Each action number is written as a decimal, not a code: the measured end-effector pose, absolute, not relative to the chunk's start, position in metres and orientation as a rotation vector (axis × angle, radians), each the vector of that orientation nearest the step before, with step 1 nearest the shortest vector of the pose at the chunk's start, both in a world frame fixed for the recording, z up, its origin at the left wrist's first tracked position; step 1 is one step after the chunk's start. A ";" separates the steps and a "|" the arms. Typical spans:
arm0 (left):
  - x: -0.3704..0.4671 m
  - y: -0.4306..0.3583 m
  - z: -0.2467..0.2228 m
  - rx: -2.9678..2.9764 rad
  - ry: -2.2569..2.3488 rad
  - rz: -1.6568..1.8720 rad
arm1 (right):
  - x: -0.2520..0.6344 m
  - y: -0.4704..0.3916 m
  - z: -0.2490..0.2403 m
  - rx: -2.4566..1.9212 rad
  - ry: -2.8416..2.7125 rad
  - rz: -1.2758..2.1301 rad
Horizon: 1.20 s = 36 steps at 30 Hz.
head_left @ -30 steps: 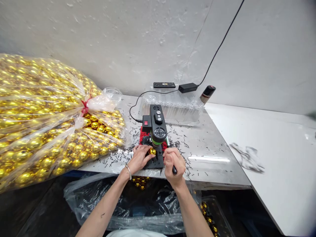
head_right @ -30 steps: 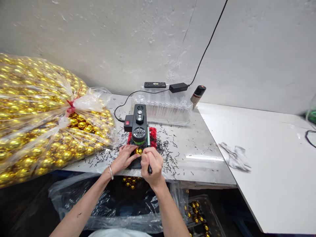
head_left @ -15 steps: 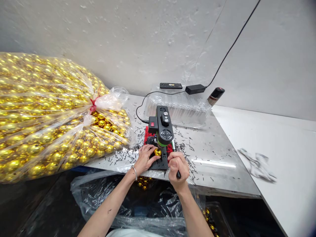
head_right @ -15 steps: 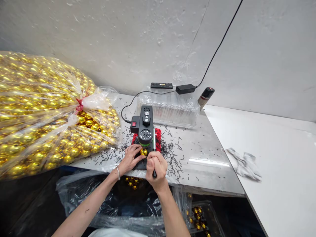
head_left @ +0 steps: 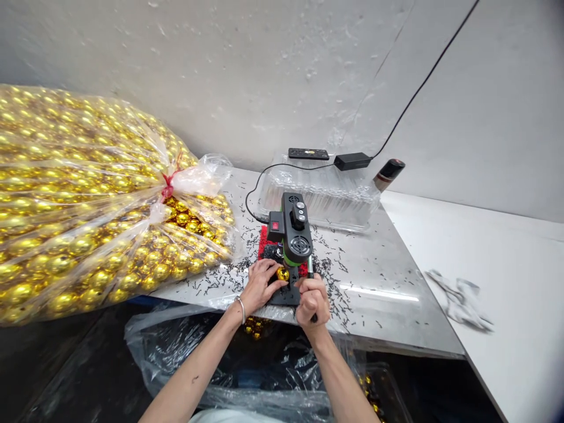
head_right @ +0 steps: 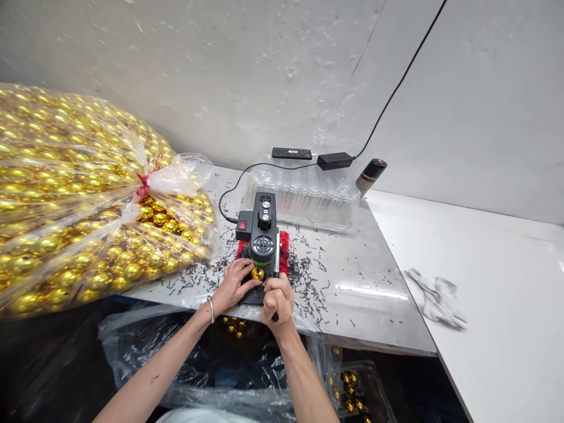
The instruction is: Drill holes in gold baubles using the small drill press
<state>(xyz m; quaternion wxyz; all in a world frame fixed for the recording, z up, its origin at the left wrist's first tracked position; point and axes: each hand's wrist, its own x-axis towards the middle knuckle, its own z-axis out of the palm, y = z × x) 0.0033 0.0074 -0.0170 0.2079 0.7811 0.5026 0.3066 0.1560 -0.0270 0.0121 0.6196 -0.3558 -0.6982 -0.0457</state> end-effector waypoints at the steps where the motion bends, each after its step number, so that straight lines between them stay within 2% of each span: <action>1: 0.003 0.008 -0.017 2.172 1.401 0.856 | 0.157 -0.027 0.012 -0.806 -1.638 -0.120; 6: 0.004 0.009 -0.017 2.168 1.396 0.855 | 0.156 -0.029 0.030 -0.790 -1.667 -0.116; 14: -0.001 -0.005 -0.006 2.046 1.391 1.037 | 0.152 -0.034 0.109 -0.900 -1.521 0.132; 21: -0.022 -0.088 -0.007 2.306 1.204 1.036 | 0.154 -0.037 0.094 -0.853 -1.583 0.089; 24: -0.038 -0.079 -0.005 2.310 1.418 1.088 | 0.152 -0.037 0.088 -0.841 -1.547 0.083; 27: -0.067 -0.031 0.014 2.173 1.839 1.148 | 0.150 -0.038 0.089 -0.849 -1.534 0.090; 29: -0.088 0.008 0.032 2.088 2.111 0.993 | 0.150 -0.038 0.090 -0.858 -1.539 0.087; 31: -0.103 0.042 0.046 2.074 2.226 0.611 | 0.150 -0.038 0.089 -0.862 -1.544 0.076; 33: -0.111 0.066 0.054 2.069 2.199 0.410 | 0.150 -0.038 0.089 -0.859 -1.544 0.068; 36: -0.113 0.081 0.055 2.061 2.120 0.299 | 0.150 -0.038 0.086 -0.847 -1.544 0.056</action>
